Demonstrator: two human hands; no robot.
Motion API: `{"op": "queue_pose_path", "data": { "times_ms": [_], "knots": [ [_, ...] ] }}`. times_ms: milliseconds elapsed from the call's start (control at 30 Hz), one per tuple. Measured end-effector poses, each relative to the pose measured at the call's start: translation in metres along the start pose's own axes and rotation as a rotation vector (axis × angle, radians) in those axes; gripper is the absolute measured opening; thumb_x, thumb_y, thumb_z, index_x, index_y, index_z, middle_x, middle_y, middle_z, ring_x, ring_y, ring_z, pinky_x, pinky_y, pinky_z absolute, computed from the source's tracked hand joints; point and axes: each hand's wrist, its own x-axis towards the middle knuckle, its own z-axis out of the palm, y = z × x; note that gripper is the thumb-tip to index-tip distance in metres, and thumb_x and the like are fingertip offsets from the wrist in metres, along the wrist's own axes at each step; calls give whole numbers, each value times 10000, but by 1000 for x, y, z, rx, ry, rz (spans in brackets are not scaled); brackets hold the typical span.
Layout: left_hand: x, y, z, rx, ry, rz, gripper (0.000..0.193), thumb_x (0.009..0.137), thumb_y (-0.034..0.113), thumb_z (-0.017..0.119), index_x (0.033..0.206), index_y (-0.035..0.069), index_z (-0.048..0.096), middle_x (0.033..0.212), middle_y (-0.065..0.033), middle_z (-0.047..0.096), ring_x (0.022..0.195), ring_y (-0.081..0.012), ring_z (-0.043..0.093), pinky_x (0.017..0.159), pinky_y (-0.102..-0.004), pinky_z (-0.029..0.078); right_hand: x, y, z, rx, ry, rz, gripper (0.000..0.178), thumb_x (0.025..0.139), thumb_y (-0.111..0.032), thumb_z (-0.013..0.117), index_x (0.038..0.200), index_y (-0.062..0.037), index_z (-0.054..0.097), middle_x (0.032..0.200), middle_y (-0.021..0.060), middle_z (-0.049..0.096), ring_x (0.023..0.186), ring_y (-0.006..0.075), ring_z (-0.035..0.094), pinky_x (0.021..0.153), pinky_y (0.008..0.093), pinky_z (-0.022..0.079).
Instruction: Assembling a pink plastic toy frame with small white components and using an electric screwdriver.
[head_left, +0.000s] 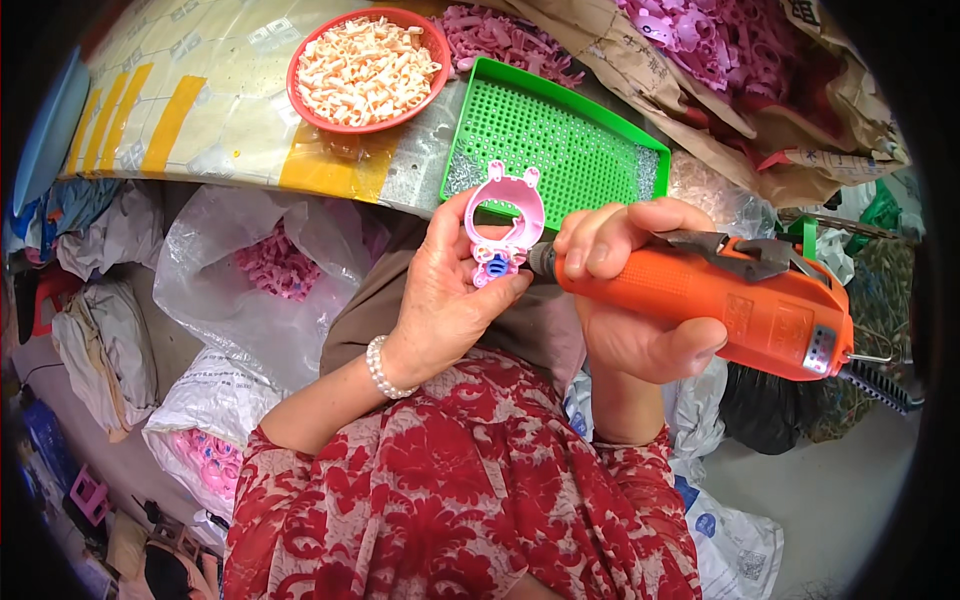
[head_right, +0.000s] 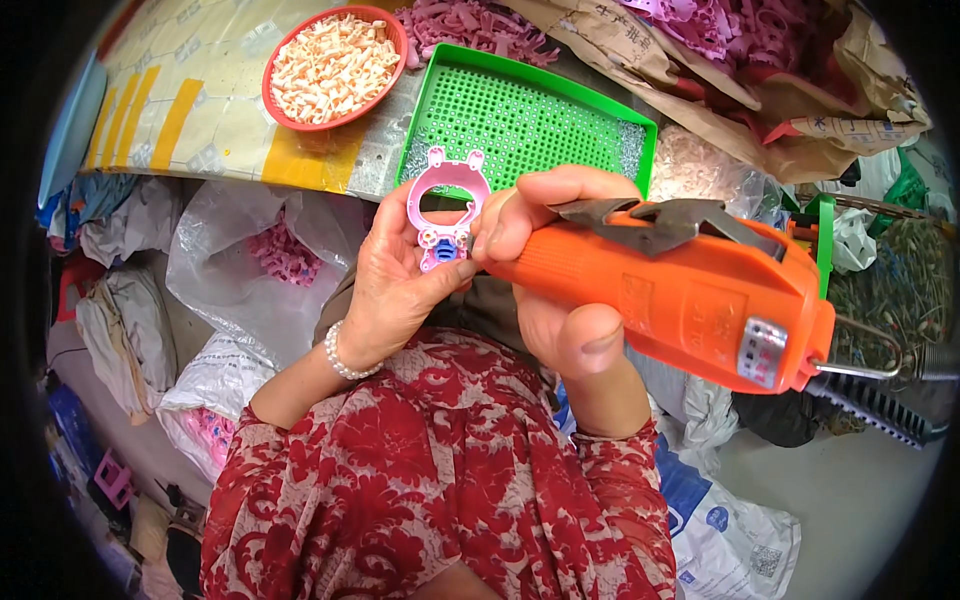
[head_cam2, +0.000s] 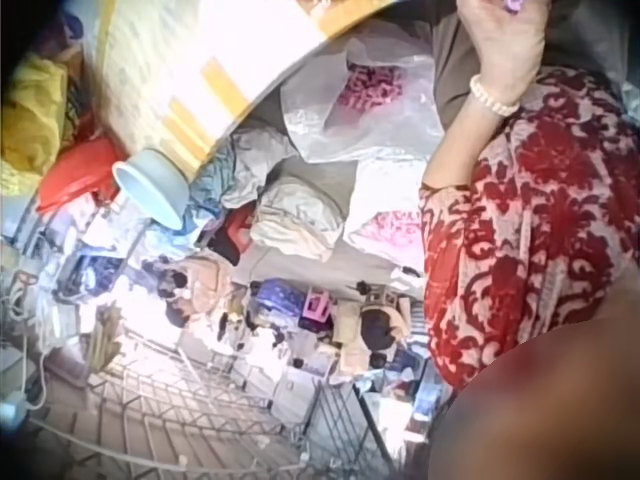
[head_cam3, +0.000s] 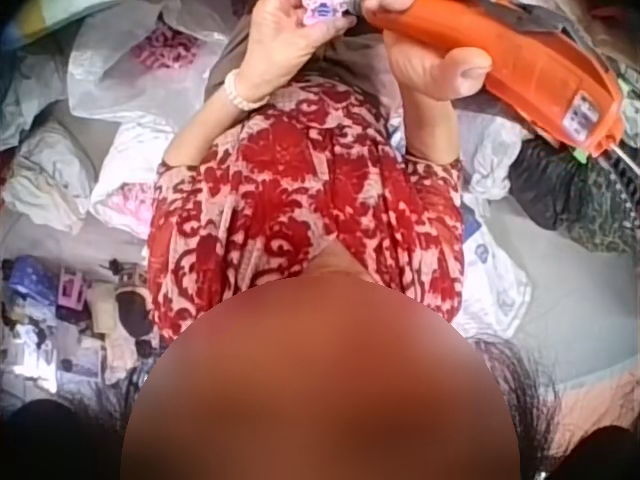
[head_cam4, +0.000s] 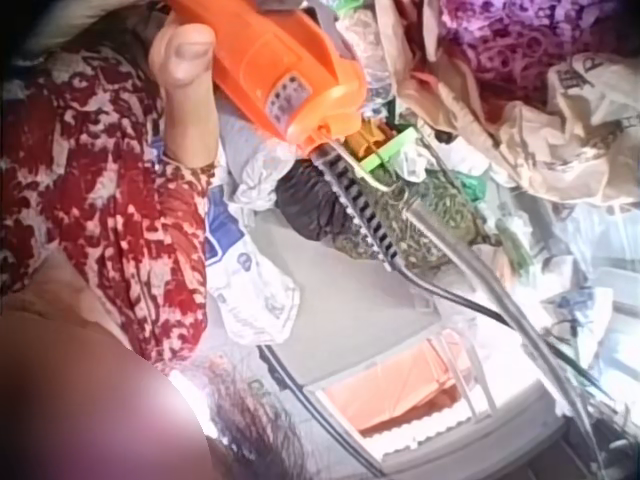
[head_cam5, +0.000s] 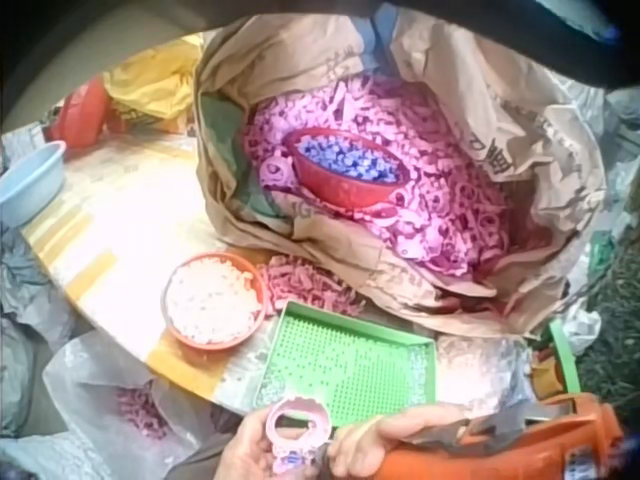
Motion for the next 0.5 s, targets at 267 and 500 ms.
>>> {"op": "queue_pose_path", "data": {
  "times_ms": [267, 500],
  "knots": [
    [0, 1, 6, -22, 40, 16, 682, 714, -150, 609, 1298, 35, 310, 1131, -79, 516, 1000, -115, 539, 800, -238, 479, -5, -2, 2, -73, -31, -15, 814, 730, -696, 573, 1162, -18, 443, 815, 62, 553, 726, 195, 533, 726, 365, 431],
    [1, 5, 10, -57, 69, 1, 669, 711, -158, 605, 1289, 28, 324, 1100, -73, 529, 968, -112, 551, 767, -228, 487, -3, -4, 7, -101, -9, 7, 789, 733, -680, 586, 1140, -16, 464, 810, 69, 557, 711, 200, 531, 707, 363, 427]
  ]
}}
